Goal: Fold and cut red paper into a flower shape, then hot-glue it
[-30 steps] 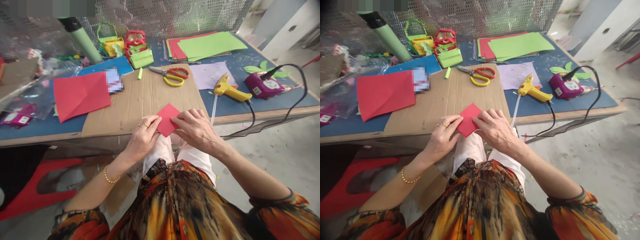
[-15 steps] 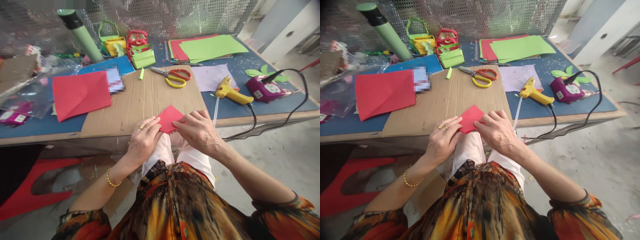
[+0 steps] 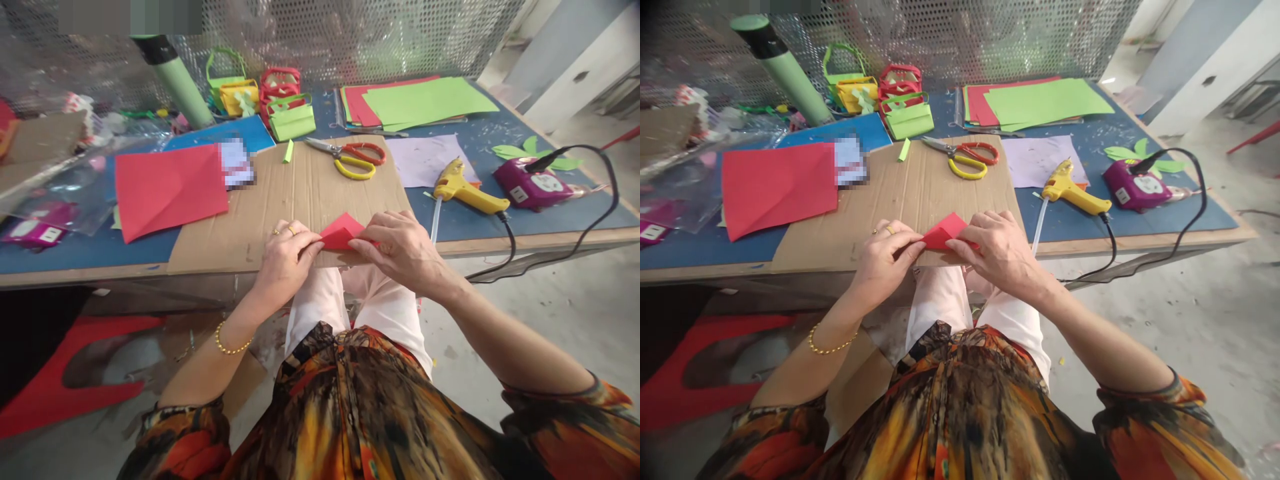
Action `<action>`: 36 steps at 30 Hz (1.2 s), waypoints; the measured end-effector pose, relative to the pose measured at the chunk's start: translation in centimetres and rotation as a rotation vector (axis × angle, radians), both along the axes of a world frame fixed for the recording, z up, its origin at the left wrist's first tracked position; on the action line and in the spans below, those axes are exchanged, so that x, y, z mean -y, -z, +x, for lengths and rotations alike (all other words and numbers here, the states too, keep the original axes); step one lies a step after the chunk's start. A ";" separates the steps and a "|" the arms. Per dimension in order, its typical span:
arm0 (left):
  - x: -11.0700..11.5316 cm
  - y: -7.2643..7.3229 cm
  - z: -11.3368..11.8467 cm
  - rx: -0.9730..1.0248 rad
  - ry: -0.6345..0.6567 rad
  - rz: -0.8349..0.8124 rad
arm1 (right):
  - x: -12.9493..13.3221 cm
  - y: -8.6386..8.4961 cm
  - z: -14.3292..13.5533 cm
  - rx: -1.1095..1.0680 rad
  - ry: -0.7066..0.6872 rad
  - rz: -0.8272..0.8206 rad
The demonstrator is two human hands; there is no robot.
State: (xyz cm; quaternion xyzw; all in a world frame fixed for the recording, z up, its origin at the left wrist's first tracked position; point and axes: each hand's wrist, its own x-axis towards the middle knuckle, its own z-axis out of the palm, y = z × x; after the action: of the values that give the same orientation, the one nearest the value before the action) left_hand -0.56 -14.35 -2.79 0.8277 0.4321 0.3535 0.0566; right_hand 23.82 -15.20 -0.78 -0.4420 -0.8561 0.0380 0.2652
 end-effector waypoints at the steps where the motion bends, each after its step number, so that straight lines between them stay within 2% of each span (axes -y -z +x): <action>1: -0.2 -0.1 0.1 -0.015 -0.006 -0.015 | -0.1 0.0 -0.2 -0.007 0.018 0.001; 8: -0.5 -0.1 0.1 -0.005 -0.044 -0.083 | -1.3 0.5 -1.4 -0.092 0.146 -0.140; 15: -0.4 0.5 0.1 0.062 -0.048 -0.089 | -1.9 0.3 -1.6 -0.036 0.276 -0.220; 27: 0.5 0.7 0.5 -0.111 -0.104 0.067 | -1.8 -0.6 -2.2 0.037 0.357 -0.280; 36: 0.9 1.3 0.9 -0.123 -0.169 0.231 | -2.0 -0.4 -2.3 0.037 0.390 -0.283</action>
State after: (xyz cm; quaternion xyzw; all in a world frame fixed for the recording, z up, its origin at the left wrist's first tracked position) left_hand 0.39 -15.24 -4.06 0.8094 0.4596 0.3528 -0.0955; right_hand 21.49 -13.23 -0.41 -0.6324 -0.7453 0.0979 0.1872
